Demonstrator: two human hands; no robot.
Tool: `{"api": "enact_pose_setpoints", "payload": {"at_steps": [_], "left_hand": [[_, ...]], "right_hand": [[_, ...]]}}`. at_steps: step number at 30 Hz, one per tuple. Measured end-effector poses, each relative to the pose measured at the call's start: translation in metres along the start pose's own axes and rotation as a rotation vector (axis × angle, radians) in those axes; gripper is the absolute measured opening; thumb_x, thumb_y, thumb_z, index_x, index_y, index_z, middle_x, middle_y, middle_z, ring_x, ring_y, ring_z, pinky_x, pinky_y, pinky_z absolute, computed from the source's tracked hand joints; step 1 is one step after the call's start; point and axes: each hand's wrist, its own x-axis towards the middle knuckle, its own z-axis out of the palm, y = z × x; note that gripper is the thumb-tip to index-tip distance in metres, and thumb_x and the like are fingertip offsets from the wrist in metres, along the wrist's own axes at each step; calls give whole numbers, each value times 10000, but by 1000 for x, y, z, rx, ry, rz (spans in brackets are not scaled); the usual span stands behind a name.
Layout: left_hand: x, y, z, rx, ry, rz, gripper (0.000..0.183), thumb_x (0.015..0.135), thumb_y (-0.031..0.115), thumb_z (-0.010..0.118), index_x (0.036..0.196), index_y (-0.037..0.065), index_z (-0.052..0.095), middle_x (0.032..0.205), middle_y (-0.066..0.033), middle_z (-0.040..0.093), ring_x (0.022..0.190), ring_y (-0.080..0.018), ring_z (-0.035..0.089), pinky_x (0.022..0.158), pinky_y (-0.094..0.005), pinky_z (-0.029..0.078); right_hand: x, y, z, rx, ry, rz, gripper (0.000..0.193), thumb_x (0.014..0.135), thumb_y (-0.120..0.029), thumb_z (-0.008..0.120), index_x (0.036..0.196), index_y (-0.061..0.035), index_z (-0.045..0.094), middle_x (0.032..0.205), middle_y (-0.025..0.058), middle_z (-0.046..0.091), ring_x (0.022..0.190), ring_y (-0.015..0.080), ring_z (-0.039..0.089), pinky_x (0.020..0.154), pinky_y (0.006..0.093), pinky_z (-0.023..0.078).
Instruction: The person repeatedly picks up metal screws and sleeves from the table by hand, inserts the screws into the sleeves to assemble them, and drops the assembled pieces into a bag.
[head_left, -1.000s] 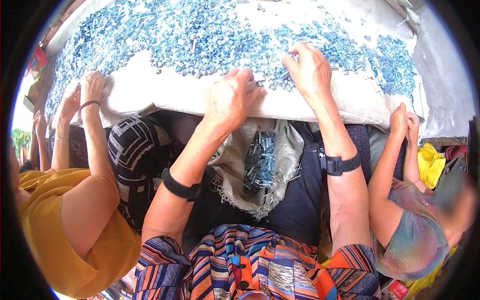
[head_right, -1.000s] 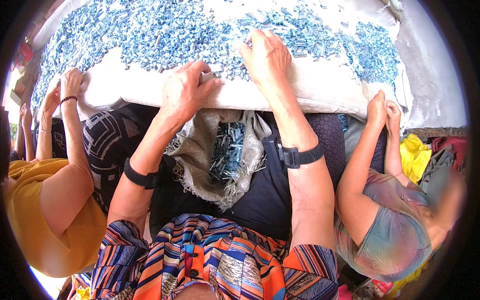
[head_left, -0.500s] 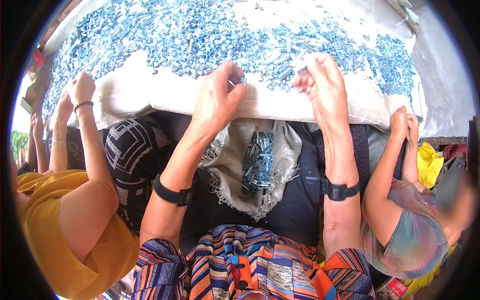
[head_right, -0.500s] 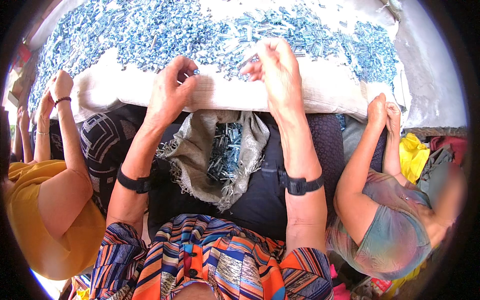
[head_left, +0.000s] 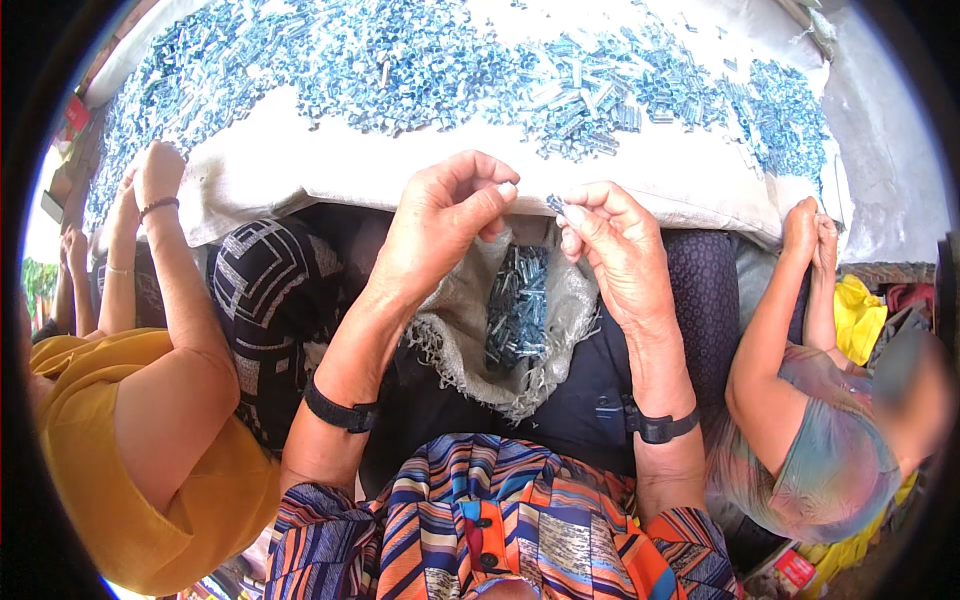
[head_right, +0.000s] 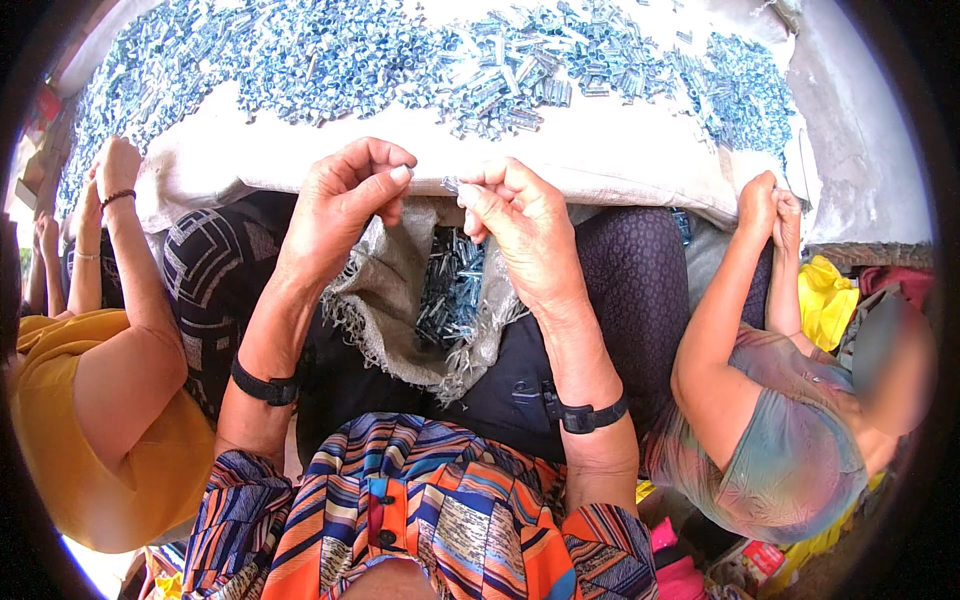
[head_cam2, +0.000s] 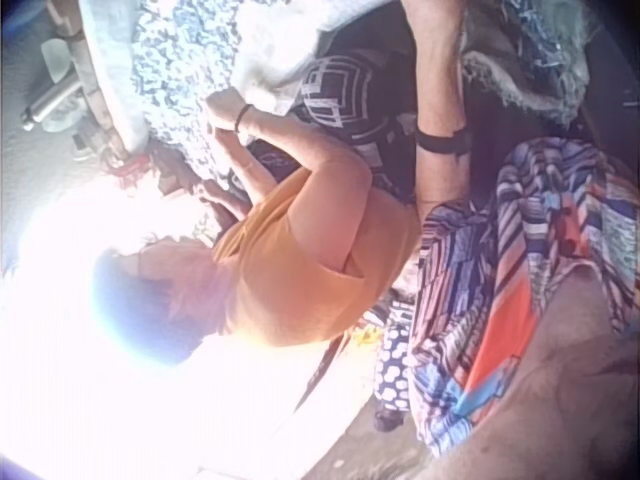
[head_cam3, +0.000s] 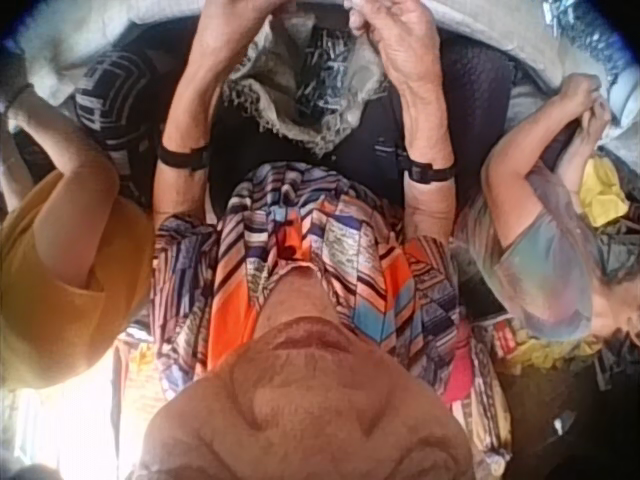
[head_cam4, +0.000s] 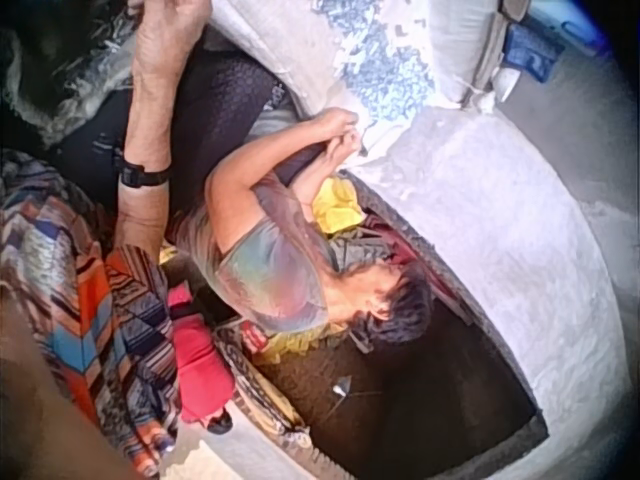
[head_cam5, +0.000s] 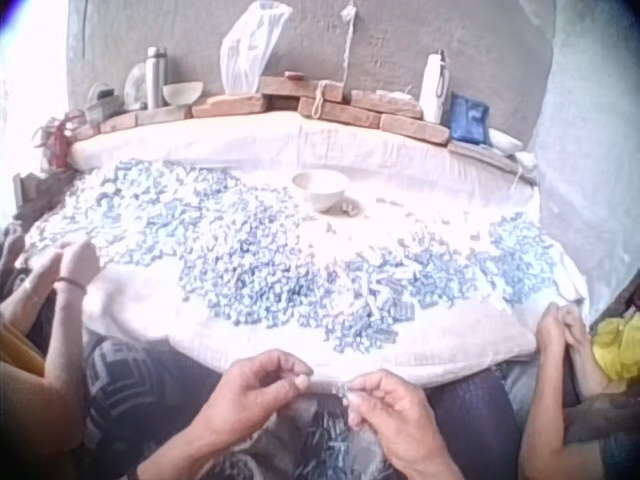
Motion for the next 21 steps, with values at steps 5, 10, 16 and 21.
{"api": "enact_pose_setpoints", "payload": {"at_steps": [5,10,16,21], "left_hand": [[-9,1,8,-328,-77,-24,160,883,102,577,992,-12,600,804,-58,625,675,-96,584,635,-225,492],[-10,-6,9,-394,-159,-10,143,887,93,577,990,-2,601,799,-59,625,658,-98,591,624,-223,500],[-8,-8,8,-378,-198,-13,132,887,96,582,977,1,603,777,-46,618,637,-86,583,611,-218,499],[-9,-13,10,-390,-188,-61,95,885,107,593,918,18,601,761,-27,609,620,-77,573,591,-208,490]], "right_hand": [[-6,-6,10,-69,39,-42,84,882,-58,583,954,-22,610,797,17,589,679,80,543,624,217,439],[-8,-4,15,1,46,-86,58,884,-49,578,919,-15,608,751,8,592,652,65,549,603,211,467],[-11,1,12,126,21,-85,65,885,-35,571,938,-14,602,786,18,599,668,77,560,608,219,481],[-15,5,13,-84,51,-200,64,879,-40,589,936,-13,599,801,26,598,687,82,568,630,231,494]]}}
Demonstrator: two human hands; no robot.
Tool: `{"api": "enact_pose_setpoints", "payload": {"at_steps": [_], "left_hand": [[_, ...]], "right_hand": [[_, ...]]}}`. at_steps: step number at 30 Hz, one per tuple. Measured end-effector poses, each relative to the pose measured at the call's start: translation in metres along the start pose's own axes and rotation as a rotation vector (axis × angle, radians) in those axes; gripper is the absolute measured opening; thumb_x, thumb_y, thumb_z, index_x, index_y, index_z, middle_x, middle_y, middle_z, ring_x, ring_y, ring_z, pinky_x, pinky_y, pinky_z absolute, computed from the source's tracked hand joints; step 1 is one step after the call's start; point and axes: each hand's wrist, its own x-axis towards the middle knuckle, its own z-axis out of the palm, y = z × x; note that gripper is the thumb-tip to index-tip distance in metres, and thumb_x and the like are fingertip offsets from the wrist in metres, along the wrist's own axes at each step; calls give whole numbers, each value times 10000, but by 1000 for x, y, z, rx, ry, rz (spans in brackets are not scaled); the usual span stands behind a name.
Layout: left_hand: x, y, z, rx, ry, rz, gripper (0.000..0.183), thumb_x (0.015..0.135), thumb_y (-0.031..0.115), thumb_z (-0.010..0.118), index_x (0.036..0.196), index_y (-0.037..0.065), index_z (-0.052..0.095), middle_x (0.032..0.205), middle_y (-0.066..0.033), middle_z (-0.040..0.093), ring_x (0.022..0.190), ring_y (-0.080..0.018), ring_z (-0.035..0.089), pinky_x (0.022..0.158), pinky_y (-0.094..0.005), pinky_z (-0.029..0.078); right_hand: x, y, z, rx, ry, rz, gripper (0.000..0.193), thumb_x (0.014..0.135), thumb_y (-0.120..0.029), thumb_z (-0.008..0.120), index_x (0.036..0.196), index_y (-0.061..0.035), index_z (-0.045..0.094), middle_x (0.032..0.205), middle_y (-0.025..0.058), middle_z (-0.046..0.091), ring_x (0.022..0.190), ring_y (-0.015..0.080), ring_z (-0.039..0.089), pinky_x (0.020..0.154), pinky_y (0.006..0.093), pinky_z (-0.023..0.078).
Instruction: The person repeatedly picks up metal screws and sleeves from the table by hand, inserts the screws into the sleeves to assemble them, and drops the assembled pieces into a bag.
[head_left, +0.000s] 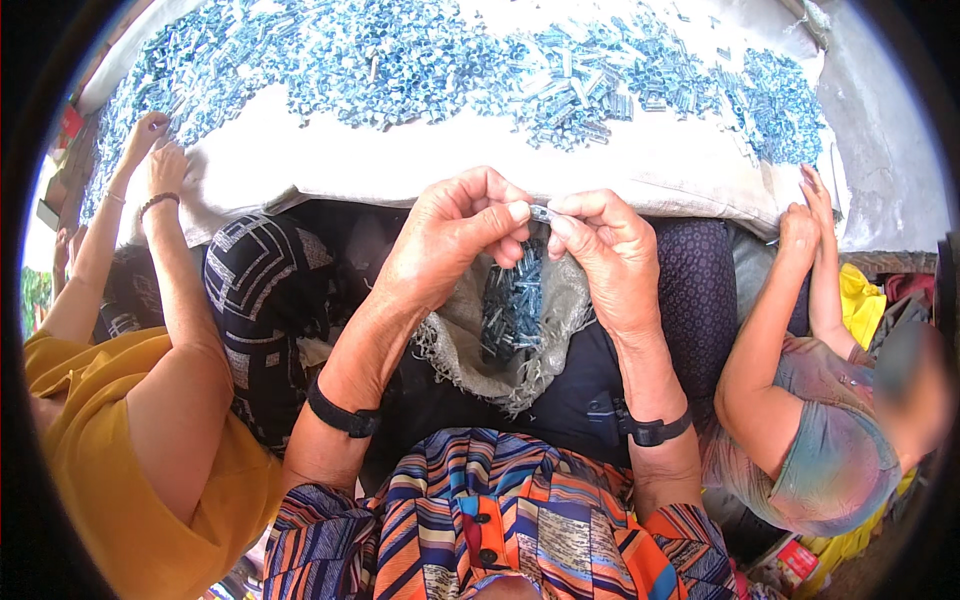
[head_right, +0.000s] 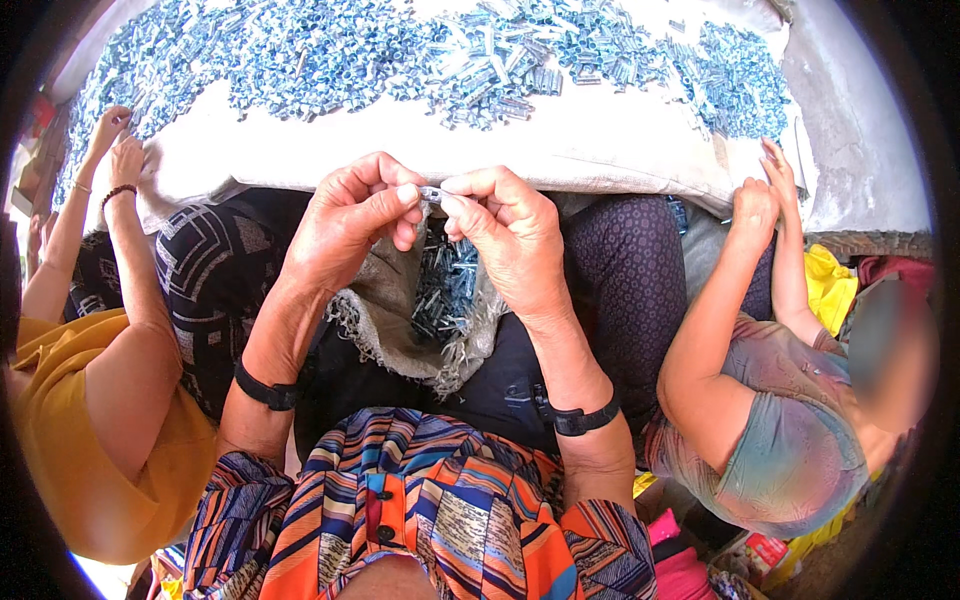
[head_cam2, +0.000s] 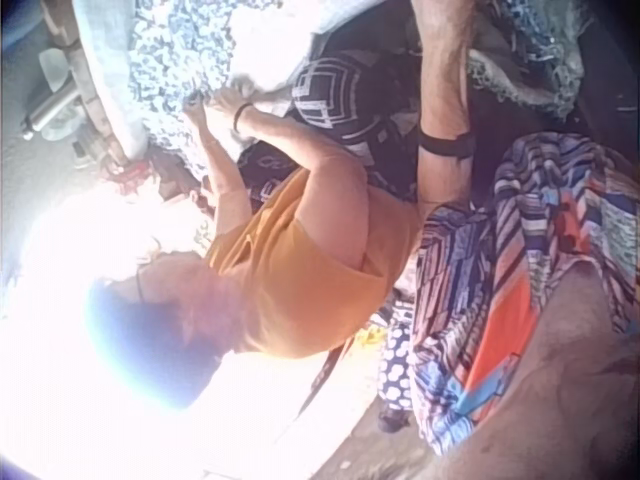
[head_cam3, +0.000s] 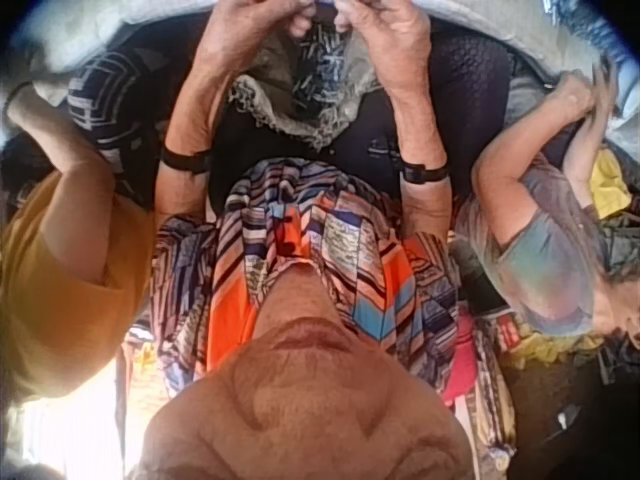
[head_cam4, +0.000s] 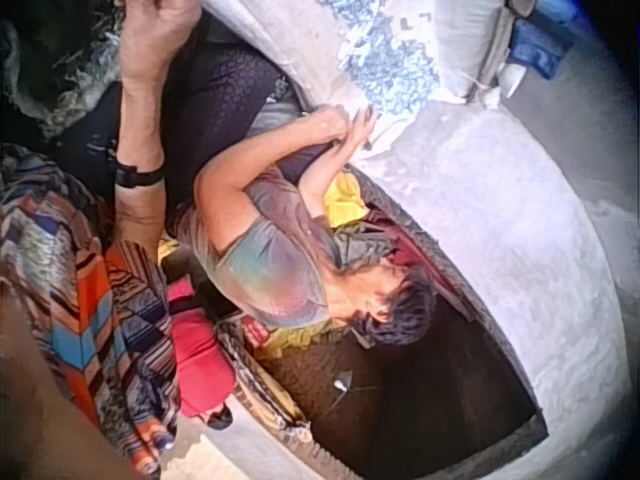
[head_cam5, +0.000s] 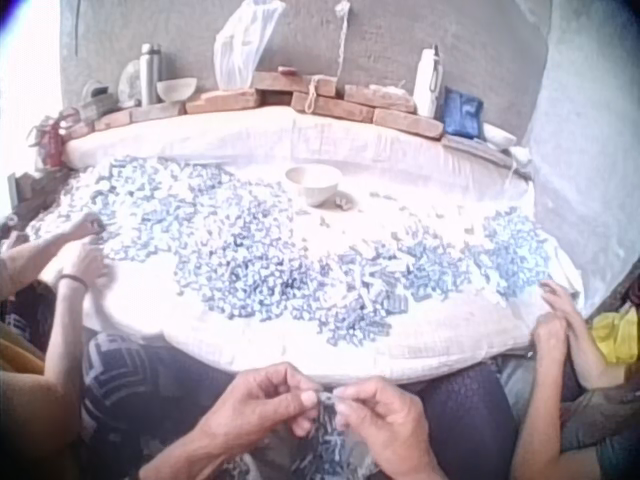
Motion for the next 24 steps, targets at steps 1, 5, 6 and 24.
{"api": "enact_pose_setpoints", "payload": {"at_steps": [1,5,6,24], "left_hand": [[0,-1,1,-20,-3,1,96,880,119,606,899,26,596,754,-21,605,611,-72,565,577,-203,483],[0,-6,5,-151,-157,-40,140,858,160,648,875,48,566,729,-7,589,583,-56,526,527,-188,431],[-2,-7,5,-200,-224,-62,164,850,175,663,872,55,554,720,-3,583,573,-51,510,509,-182,409],[15,10,-30,533,15,89,100,852,136,643,871,56,586,788,47,554,714,-48,480,615,-218,403]], "right_hand": [[-1,0,0,0,1,1,64,879,-40,589,936,-13,599,801,26,598,687,82,568,630,231,494],[-4,0,-10,267,-90,162,69,876,-49,591,928,-5,596,788,47,605,661,112,582,611,254,494],[-6,0,-11,509,-176,315,71,874,-51,591,925,-2,595,784,56,608,652,125,587,604,264,494],[15,-13,-29,-299,-142,184,191,856,-162,647,929,14,640,793,5,630,754,66,552,701,232,459]]}}
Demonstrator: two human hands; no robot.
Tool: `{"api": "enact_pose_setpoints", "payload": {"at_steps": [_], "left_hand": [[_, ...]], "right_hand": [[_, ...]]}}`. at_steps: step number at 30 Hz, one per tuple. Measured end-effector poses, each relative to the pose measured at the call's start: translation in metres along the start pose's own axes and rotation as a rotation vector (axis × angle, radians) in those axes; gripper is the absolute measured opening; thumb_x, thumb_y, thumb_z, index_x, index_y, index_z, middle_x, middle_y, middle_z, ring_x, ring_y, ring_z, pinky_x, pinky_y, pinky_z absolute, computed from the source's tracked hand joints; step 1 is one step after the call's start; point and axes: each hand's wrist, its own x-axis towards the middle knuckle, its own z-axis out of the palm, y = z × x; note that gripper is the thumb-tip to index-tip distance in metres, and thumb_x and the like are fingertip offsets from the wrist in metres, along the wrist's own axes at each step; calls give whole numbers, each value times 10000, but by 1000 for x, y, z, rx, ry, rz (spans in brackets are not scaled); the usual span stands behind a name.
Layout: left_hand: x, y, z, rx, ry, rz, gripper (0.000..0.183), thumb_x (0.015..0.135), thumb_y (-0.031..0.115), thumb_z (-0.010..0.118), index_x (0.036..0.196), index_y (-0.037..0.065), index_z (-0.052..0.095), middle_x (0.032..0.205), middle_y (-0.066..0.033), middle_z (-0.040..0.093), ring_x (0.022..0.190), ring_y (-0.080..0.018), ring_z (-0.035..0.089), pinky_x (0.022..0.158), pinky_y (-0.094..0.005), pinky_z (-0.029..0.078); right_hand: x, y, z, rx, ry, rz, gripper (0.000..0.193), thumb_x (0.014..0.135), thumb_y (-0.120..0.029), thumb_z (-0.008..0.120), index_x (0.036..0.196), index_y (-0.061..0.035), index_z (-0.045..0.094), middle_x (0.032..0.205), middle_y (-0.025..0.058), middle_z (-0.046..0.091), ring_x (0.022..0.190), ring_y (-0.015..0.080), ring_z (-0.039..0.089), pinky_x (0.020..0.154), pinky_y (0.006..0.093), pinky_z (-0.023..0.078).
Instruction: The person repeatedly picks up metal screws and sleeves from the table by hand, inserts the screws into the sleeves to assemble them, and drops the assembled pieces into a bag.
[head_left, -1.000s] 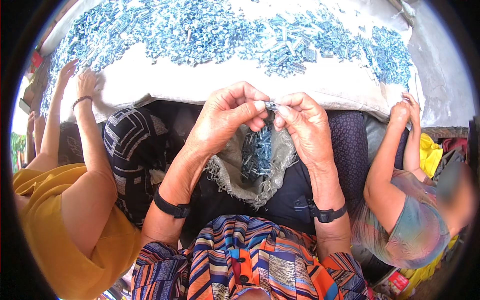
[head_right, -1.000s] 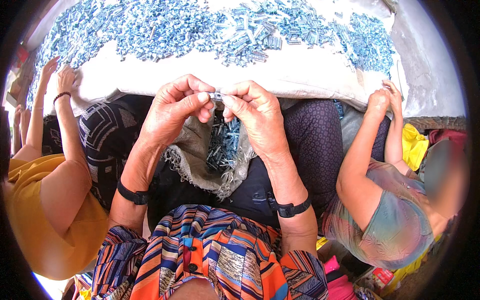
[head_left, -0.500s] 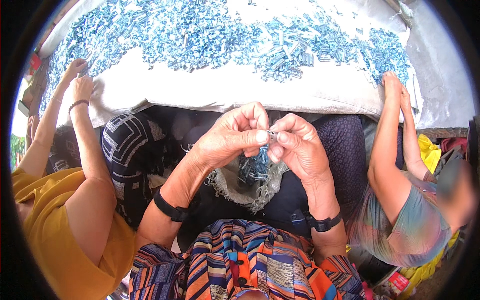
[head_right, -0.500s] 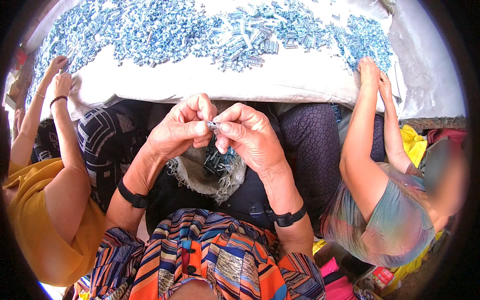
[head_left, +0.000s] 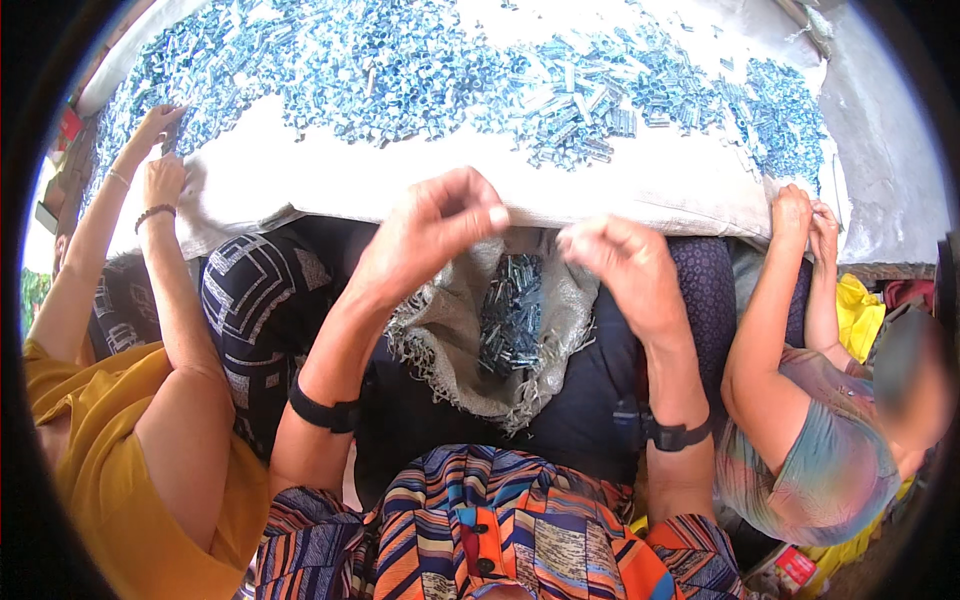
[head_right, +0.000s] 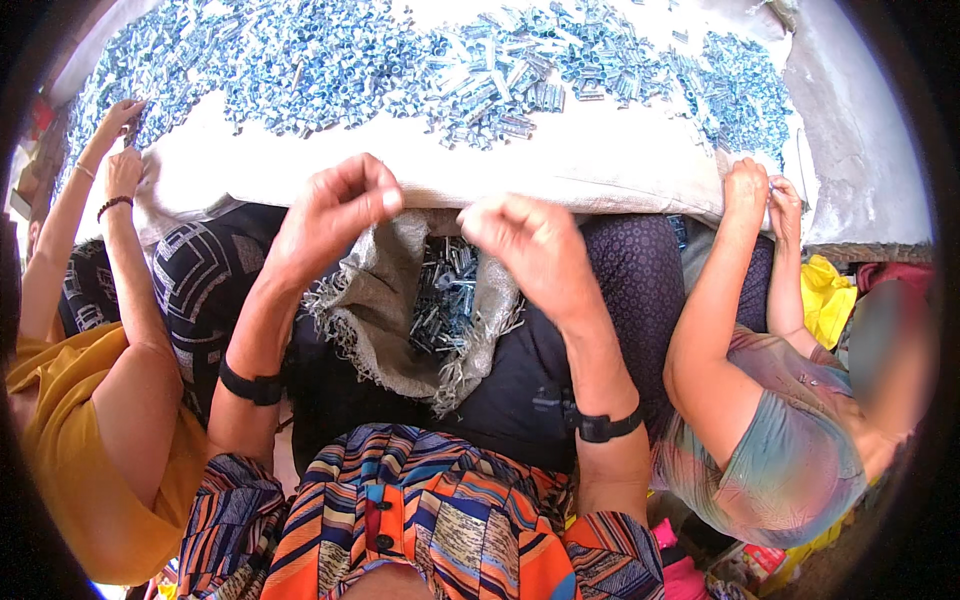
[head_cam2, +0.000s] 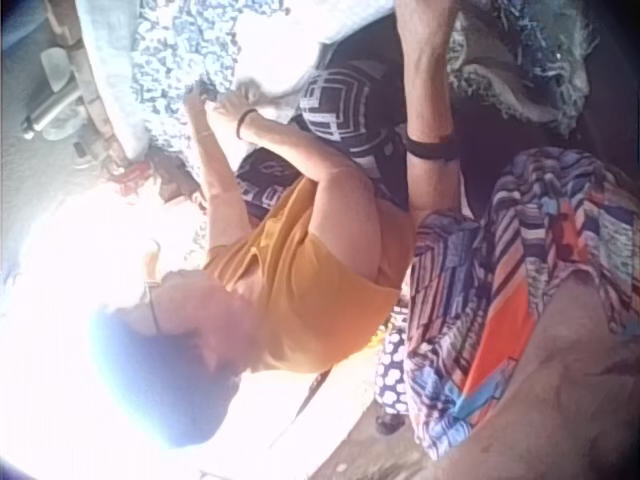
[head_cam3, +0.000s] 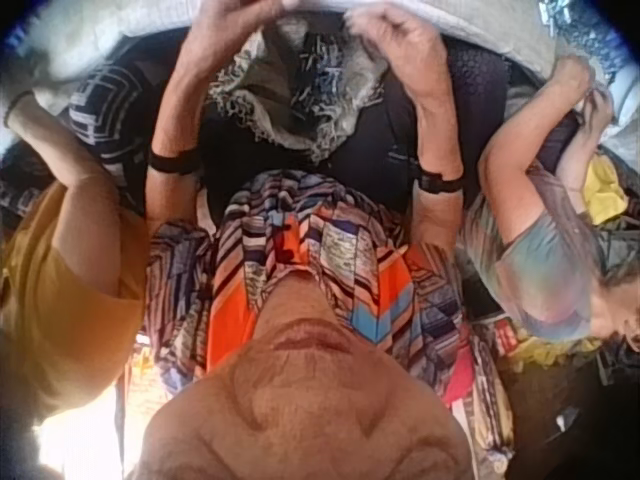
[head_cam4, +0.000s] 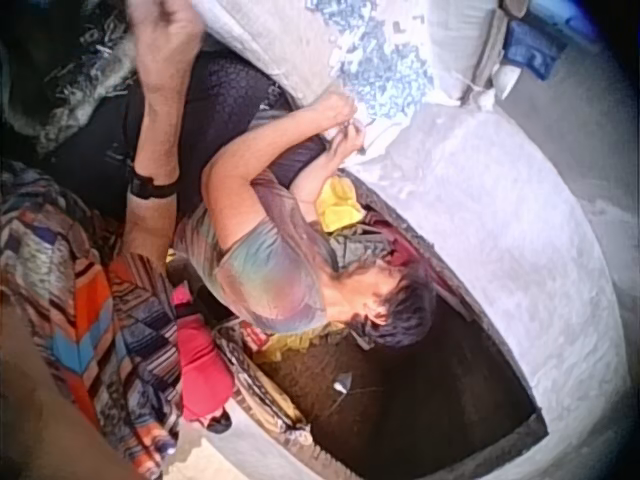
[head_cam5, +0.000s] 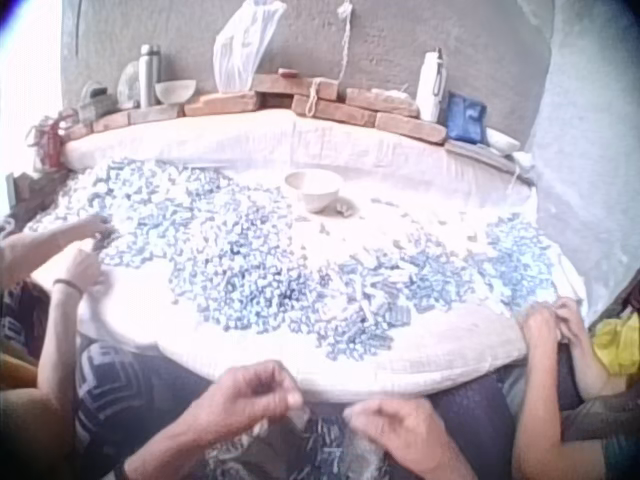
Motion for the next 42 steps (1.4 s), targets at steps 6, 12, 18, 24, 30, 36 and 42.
{"api": "enact_pose_setpoints", "payload": {"at_steps": [6,12,18,24,30,36,42], "left_hand": [[49,-2,12,698,358,296,157,786,126,644,912,39,611,757,-97,571,661,-191,564,637,-298,454],[67,-13,22,956,432,253,192,786,208,650,848,32,603,798,-126,598,733,-293,613,644,-368,479],[67,-13,20,863,436,242,162,772,156,636,851,25,582,819,-144,607,718,-297,608,643,-363,482],[52,-6,5,679,394,255,157,752,124,611,872,39,558,817,-154,595,751,-315,605,677,-389,477],[37,-7,2,504,360,210,188,785,87,597,962,27,611,818,-126,624,745,-250,614,690,-342,483],[13,16,10,134,183,62,157,875,115,571,976,-3,597,746,-34,592,632,-84,535,599,-224,453],[-3,29,28,-440,83,-39,143,881,128,578,979,26,595,785,-46,618,657,-85,575,617,-217,484]], "right_hand": [[66,14,-11,-337,394,-204,260,794,-228,689,860,7,602,736,57,601,698,138,570,646,284,462],[91,16,-1,-1109,515,-371,407,700,-315,728,947,-23,587,840,138,601,822,317,596,722,407,467],[81,13,2,-788,521,-464,346,725,-214,729,951,-2,575,816,117,613,773,268,606,680,363,479],[40,2,6,340,184,-62,293,843,-79,629,1097,9,513,817,64,605,695,134,604,607,238,475],[17,-5,15,554,53,12,319,849,-8,576,1147,9,464,846,86,607,725,144,606,636,242,480],[9,-1,15,495,90,-21,169,860,-49,594,1016,7,563,826,34,588,688,89,560,634,223,462],[-1,-3,20,250,141,-94,87,882,-79,591,922,-10,626,764,-24,558,660,52,509,605,199,436]]}}
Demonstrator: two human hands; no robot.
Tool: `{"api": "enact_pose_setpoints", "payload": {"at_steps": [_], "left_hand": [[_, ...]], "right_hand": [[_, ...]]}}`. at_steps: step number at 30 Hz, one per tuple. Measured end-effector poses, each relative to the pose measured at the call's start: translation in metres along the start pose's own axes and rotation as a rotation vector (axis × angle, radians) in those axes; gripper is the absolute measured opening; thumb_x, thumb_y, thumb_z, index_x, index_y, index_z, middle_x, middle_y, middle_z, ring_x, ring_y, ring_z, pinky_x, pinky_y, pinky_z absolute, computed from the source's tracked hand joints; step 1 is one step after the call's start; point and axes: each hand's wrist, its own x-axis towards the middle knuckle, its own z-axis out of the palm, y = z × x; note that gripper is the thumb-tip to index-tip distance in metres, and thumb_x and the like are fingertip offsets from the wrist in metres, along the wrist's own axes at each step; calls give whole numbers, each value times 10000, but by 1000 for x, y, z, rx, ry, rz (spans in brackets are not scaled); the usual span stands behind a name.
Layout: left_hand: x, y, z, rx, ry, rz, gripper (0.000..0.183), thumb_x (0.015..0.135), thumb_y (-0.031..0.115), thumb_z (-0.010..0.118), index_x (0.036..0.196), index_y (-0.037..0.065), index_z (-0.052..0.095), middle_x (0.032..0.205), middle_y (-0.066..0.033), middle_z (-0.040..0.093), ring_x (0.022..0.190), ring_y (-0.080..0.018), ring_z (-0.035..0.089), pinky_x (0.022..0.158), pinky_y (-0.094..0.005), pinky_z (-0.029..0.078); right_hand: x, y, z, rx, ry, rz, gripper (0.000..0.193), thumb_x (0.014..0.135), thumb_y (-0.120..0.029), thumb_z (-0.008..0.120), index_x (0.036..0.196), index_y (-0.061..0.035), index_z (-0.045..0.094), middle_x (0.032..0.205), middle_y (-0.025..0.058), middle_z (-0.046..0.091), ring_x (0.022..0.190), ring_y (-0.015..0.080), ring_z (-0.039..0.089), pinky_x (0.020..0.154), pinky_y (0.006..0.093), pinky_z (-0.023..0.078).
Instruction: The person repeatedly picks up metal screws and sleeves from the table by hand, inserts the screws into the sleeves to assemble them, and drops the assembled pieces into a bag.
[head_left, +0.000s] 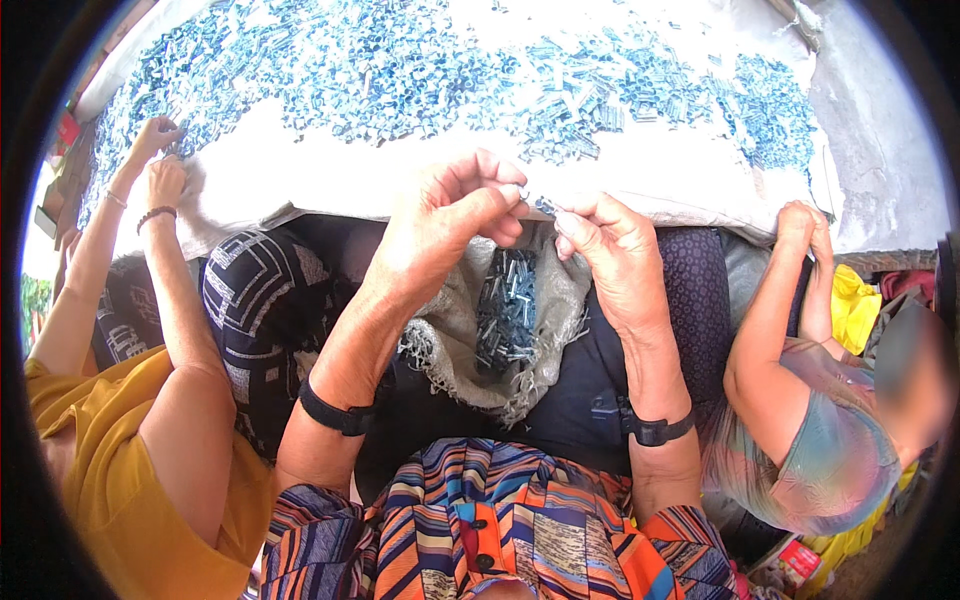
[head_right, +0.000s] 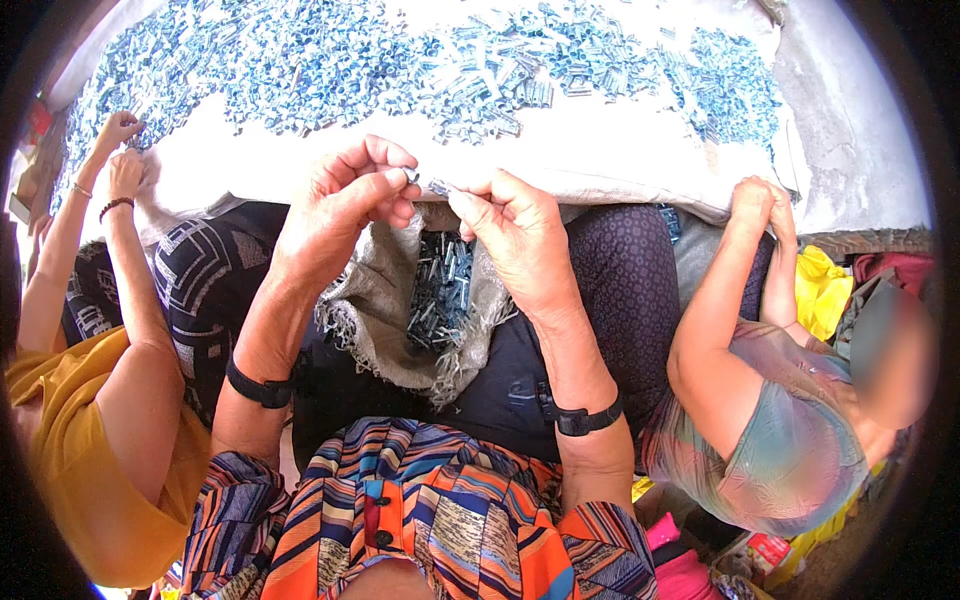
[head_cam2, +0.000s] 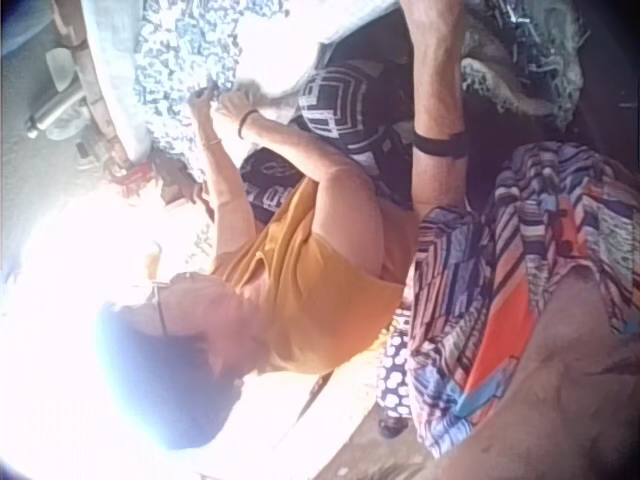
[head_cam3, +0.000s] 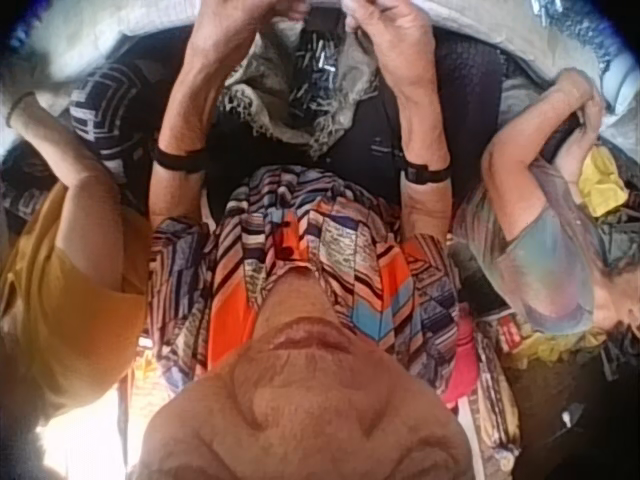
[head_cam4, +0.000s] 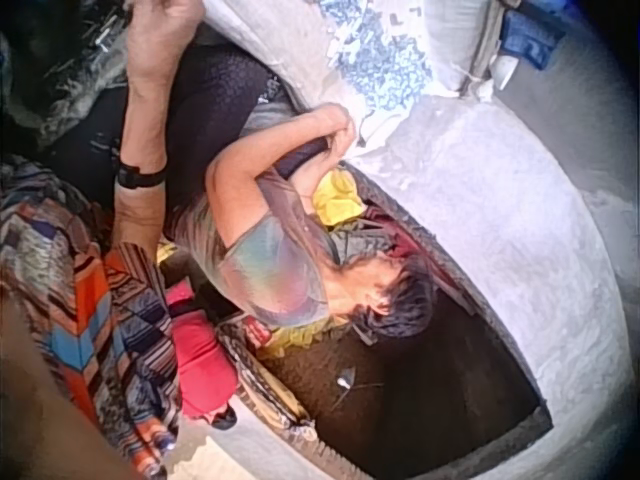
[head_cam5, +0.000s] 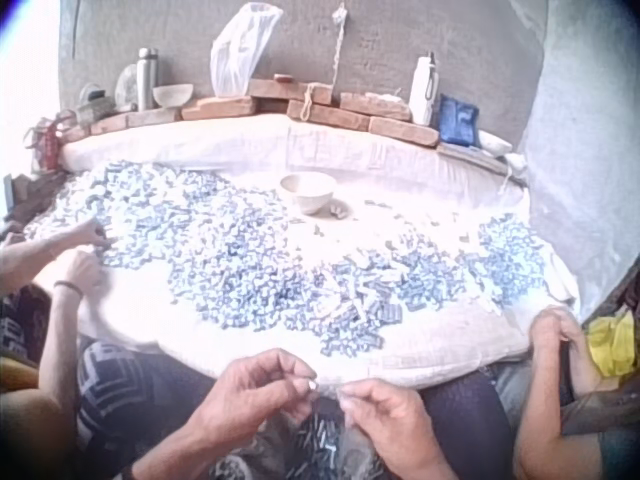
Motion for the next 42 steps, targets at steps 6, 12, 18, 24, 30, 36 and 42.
{"api": "enact_pose_setpoints", "payload": {"at_steps": [6,12,18,24,30,36,42], "left_hand": [[-2,-9,-3,-76,-101,12,139,866,121,623,961,23,596,774,-45,615,644,-98,577,608,-220,481],[-2,-5,-7,101,-206,8,111,855,96,633,934,28,596,760,-12,600,651,-70,555,595,-204,470],[-11,-13,-8,-67,-476,-125,243,744,146,765,859,75,563,791,50,534,730,-55,498,649,-204,411],[-13,-19,-14,39,-502,-200,262,749,142,763,856,69,535,784,47,500,744,-52,470,658,-208,387],[4,-6,-30,690,-178,12,113,822,101,652,861,14,591,773,17,583,716,-66,513,645,-239,432],[55,-9,-9,1075,139,484,132,789,84,630,906,31,601,734,-86,547,665,-191,562,629,-298,458],[92,-24,-11,1319,117,561,134,806,110,602,939,94,608,836,-123,557,768,-326,595,677,-401,479]], "right_hand": [[-4,-3,3,-16,-26,-34,95,884,-80,591,938,-10,627,752,-24,555,656,49,505,599,195,435],[-8,-5,1,-43,-61,-17,101,886,-80,587,941,-8,633,752,-18,569,645,48,507,599,195,437],[-14,-4,-13,318,-446,250,114,878,-85,595,909,15,641,704,13,591,611,63,535,577,194,440],[-17,-3,-19,99,-458,288,141,864,-111,618,921,13,653,733,16,611,665,68,550,617,203,444],[22,-10,-27,-475,-87,30,164,854,-142,624,909,12,627,743,25,615,698,79,539,654,251,444],[103,0,-29,-1020,63,-432,125,768,-72,605,878,-14,599,771,133,584,720,288,583,661,371,464],[125,12,-29,-1346,-2,-620,153,725,-41,603,876,-65,597,845,139,539,863,332,541,723,428,456]]}}
